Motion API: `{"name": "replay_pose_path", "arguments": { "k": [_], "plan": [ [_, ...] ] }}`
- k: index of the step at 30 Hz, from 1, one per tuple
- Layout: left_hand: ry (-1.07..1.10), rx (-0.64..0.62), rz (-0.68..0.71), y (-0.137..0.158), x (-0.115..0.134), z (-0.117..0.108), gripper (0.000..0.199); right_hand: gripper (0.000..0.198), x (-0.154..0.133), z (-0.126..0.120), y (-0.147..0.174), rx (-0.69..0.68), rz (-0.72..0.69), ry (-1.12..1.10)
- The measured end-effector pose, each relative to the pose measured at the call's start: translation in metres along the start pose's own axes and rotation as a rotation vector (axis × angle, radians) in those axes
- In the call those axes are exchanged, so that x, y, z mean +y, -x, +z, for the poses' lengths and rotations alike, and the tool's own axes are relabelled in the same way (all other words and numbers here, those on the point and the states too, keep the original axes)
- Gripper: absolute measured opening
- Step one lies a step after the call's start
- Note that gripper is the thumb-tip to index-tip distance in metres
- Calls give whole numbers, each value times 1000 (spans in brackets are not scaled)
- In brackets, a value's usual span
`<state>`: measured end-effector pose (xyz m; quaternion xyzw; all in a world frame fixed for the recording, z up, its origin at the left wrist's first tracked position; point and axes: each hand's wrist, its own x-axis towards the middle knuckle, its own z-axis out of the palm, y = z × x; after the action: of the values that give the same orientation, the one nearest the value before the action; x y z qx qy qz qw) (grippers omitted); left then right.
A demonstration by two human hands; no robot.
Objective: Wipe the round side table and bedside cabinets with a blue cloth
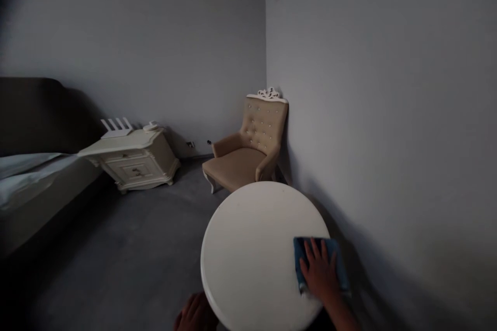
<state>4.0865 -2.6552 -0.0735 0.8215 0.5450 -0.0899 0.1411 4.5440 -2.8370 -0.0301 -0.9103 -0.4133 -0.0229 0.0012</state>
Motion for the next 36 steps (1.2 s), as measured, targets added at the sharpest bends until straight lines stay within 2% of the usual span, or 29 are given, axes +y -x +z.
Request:
{"name": "replay_pose_path", "arguments": {
  "k": [5,7,10,12,15,18,22,24,26,27,29,32,36],
  "plan": [
    [122,163,105,3,-12,14,60,70,-2,-52,-122,-113,5,-15],
    [128,165,120,4,-9,12,60,71,-5,-66,-162,-183,36,-40],
    [126,150,134,4,-3,8,60,72,-13,-75,-196,-222,62,-65],
    [124,146,142,3,0,8,60,72,-17,-73,-193,-204,50,-74],
    [106,142,148,0,3,10,60,70,-17,-56,-145,-131,-5,-76],
    [100,156,170,-4,5,13,59,70,-13,-31,-54,-56,-69,-69],
    [105,182,186,-9,7,16,58,68,-16,-5,73,-45,-52,-76],
    [100,177,191,-10,6,18,56,68,-20,0,108,-64,-46,-83],
    [97,172,188,-11,3,19,55,68,-21,-2,112,-81,-60,-78],
    [96,171,186,-11,0,20,55,68,-20,-4,102,-88,-71,-70],
    [96,171,185,-12,-6,22,55,69,-17,-12,60,-96,-88,-48],
    [102,176,181,-11,-12,24,55,72,-11,-30,-37,-116,-90,-18],
    [111,172,162,-9,-13,23,57,75,-13,-59,-169,-196,-7,-43]
  ]
}}
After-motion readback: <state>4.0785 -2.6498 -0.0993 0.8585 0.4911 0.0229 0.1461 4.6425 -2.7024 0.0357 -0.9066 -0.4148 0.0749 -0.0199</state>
